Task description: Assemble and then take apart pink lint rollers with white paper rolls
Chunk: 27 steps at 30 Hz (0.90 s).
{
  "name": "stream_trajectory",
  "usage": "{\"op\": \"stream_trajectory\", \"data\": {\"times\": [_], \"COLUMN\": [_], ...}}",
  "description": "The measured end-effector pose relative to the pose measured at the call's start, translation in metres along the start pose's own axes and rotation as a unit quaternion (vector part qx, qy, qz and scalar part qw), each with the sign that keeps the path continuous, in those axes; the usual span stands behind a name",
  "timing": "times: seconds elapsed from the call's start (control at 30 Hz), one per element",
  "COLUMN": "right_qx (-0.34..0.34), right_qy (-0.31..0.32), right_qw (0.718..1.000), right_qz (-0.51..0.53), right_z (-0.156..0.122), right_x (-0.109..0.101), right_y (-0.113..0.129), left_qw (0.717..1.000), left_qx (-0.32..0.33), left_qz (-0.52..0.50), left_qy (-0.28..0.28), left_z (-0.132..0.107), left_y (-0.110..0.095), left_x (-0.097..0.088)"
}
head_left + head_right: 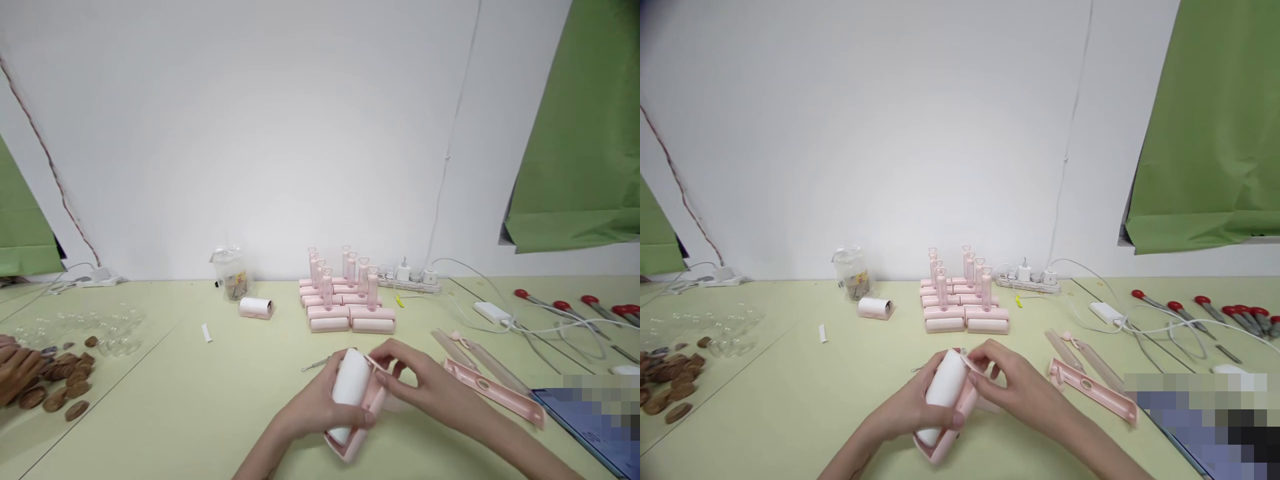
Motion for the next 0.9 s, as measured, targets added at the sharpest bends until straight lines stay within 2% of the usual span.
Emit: {"op": "stream_trajectory", "data": {"times": [0.07, 0.2, 0.33, 0.53, 0.6, 0.73, 0.8, 0.9], "right_qx": [-0.033, -0.091, -0.137, -0.116, -0.098, -0.019, -0.001, 0.014], "right_qy": [0.055, 0.102, 0.168, 0.222, 0.211, 0.131, 0.094, 0.033], "right_qw": [0.996, 0.966, 0.956, 0.952, 0.960, 0.991, 0.990, 0.964], "right_qz": [-0.056, -0.218, -0.198, -0.175, -0.156, -0.010, 0.108, 0.264], "right_z": [0.000, -0.005, -0.017, -0.030, -0.028, -0.022, -0.025, -0.029], "right_x": [-0.003, -0.002, 0.007, 0.001, -0.007, -0.016, -0.006, 0.016], "right_y": [0.011, 0.028, 0.035, 0.033, 0.027, 0.004, -0.001, 0.000], "left_qw": [0.998, 0.987, 0.973, 0.959, 0.962, 0.979, 0.987, 0.988], "left_qx": [0.002, 0.014, 0.020, 0.032, 0.056, 0.086, 0.103, 0.138], "left_qz": [0.061, 0.142, 0.182, 0.168, 0.160, 0.156, 0.114, 0.063], "left_qy": [0.016, 0.079, 0.142, 0.228, 0.213, 0.100, 0.049, -0.005], "left_z": [-0.002, -0.007, -0.011, -0.020, -0.021, -0.016, -0.014, -0.011], "left_y": [-0.002, -0.006, -0.006, -0.010, -0.019, -0.027, -0.027, -0.025], "left_x": [0.002, 0.017, 0.030, 0.045, 0.042, 0.024, 0.020, 0.022]}}
Point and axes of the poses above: each hand's wrist, its own z-axis towards the middle knuckle, its own x-axis out of the palm, y = z × x, the point moved 8 cm from there along z, towards the middle knuckle, and after that the axes turned 14 degrees about -z, right-handed, at the moved point
